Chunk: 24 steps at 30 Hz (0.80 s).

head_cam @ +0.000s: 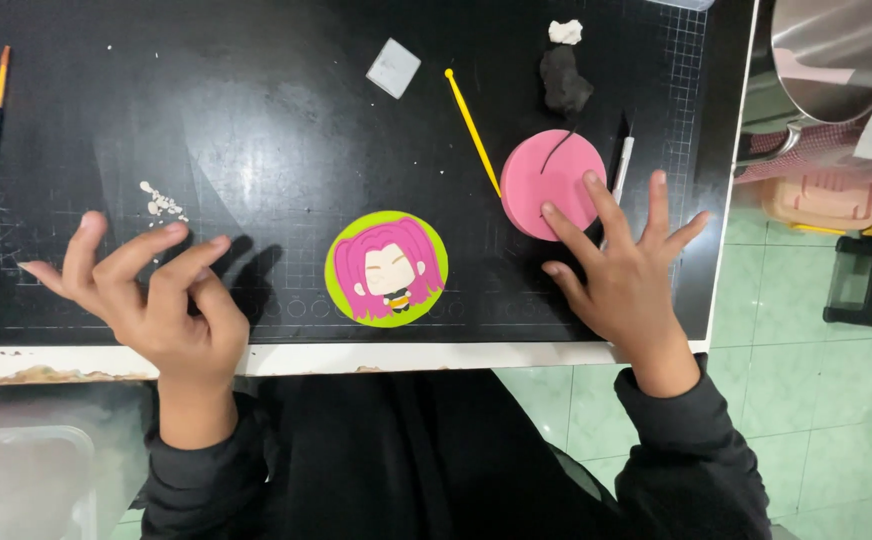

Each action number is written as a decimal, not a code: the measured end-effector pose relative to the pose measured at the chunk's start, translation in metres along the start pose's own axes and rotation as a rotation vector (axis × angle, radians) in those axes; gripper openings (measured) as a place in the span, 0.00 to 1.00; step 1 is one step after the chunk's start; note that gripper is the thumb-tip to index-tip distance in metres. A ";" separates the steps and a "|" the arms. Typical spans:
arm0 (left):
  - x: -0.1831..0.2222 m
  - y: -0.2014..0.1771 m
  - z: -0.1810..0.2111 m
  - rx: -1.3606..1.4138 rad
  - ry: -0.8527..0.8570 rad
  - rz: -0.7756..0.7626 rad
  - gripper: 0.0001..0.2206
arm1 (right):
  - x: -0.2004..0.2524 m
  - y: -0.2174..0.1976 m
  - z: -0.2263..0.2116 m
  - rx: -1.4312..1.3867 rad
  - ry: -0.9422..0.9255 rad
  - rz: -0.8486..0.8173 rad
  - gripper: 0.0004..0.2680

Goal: Using small tools to apply and adjust intricate fondant details on character-themed cake toppers.

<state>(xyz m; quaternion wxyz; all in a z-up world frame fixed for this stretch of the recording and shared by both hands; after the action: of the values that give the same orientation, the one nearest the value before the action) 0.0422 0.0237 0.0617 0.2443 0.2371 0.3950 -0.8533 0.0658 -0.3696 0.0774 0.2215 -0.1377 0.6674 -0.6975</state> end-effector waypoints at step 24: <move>0.007 -0.003 -0.009 -0.025 0.002 0.003 0.19 | 0.010 0.013 -0.004 0.003 0.034 0.005 0.23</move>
<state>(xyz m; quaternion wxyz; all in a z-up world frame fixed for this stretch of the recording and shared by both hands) 0.0372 0.0309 0.0545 0.2482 0.2355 0.4054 -0.8477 0.0564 -0.3712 0.0635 0.2121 -0.1237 0.6704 -0.7002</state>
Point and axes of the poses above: each hand's wrist, its own x-axis away from the middle knuckle, its own y-axis out of the palm, z = x × y, the point moved 9 cm from there along -x, towards the middle knuckle, and after that the axes turned 8 degrees about -y, right-handed, at the moved point
